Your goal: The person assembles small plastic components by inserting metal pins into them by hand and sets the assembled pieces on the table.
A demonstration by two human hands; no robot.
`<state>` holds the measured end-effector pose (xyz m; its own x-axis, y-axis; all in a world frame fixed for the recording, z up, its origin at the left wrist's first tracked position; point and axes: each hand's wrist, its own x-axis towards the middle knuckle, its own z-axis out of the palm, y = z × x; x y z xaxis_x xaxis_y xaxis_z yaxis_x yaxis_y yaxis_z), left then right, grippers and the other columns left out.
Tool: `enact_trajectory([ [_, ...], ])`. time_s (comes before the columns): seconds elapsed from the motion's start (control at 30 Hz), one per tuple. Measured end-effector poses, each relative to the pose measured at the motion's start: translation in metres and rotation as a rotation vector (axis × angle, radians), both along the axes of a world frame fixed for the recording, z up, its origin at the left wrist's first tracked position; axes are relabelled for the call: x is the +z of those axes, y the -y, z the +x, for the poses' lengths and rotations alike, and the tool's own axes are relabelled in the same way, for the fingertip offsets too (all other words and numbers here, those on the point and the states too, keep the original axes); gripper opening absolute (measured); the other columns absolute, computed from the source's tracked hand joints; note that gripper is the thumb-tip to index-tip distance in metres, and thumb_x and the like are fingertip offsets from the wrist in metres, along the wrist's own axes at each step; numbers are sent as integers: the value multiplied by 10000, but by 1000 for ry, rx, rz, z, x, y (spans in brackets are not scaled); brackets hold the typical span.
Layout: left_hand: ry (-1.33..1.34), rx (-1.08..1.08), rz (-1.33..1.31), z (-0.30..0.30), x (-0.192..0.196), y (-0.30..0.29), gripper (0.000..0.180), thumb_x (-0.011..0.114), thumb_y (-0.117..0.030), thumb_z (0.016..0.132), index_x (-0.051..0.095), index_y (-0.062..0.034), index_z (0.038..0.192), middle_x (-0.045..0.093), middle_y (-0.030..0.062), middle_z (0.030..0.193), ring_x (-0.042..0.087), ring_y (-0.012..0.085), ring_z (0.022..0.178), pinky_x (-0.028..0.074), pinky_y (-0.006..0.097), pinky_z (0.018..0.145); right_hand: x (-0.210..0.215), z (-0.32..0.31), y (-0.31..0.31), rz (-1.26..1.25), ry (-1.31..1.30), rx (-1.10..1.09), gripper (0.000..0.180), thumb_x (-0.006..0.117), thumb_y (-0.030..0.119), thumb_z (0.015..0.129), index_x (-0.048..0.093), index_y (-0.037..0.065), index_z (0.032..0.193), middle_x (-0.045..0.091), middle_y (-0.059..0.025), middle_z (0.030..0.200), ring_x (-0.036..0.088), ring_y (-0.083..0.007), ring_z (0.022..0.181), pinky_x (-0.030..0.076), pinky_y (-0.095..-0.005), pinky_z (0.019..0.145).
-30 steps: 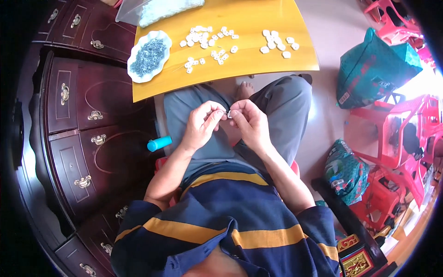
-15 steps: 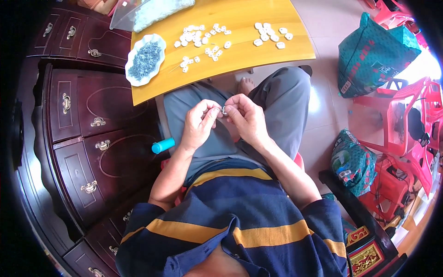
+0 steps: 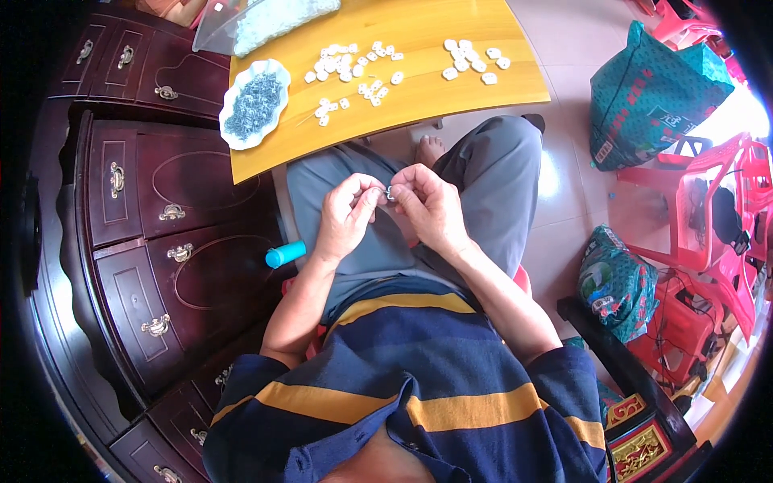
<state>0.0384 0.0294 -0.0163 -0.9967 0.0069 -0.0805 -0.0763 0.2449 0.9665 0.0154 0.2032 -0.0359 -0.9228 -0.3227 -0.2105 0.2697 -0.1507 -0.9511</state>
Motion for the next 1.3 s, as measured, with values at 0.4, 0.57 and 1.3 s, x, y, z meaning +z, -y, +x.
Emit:
enact_trajectory([
  [0.4, -66, -10, -93, 0, 4, -2, 37, 638, -23, 946, 645, 12, 935, 680, 81, 739, 665, 126, 674, 529, 278, 622, 2, 2, 0, 163, -166, -29, 20, 631, 21, 978, 634, 11, 961, 637, 10, 799, 602, -47, 721, 517, -205, 658],
  [0.57, -52, -14, -131, 1, 4, -2, 33, 652, -17, 932, 644, 14, 925, 671, 93, 715, 666, 152, 643, 528, 289, 606, 6, 2, 2, 234, -270, -39, 19, 655, 2, 942, 641, 7, 930, 651, -6, 752, 613, -53, 687, 513, -216, 628],
  [1.3, 84, 6, -3, -6, 10, 0, 93, 628, -51, 965, 655, 21, 913, 683, 40, 728, 645, 80, 675, 517, 255, 605, -5, 4, 9, -33, -14, -99, 27, 610, 43, 1005, 618, 18, 998, 637, 11, 858, 604, -52, 745, 512, -203, 698],
])
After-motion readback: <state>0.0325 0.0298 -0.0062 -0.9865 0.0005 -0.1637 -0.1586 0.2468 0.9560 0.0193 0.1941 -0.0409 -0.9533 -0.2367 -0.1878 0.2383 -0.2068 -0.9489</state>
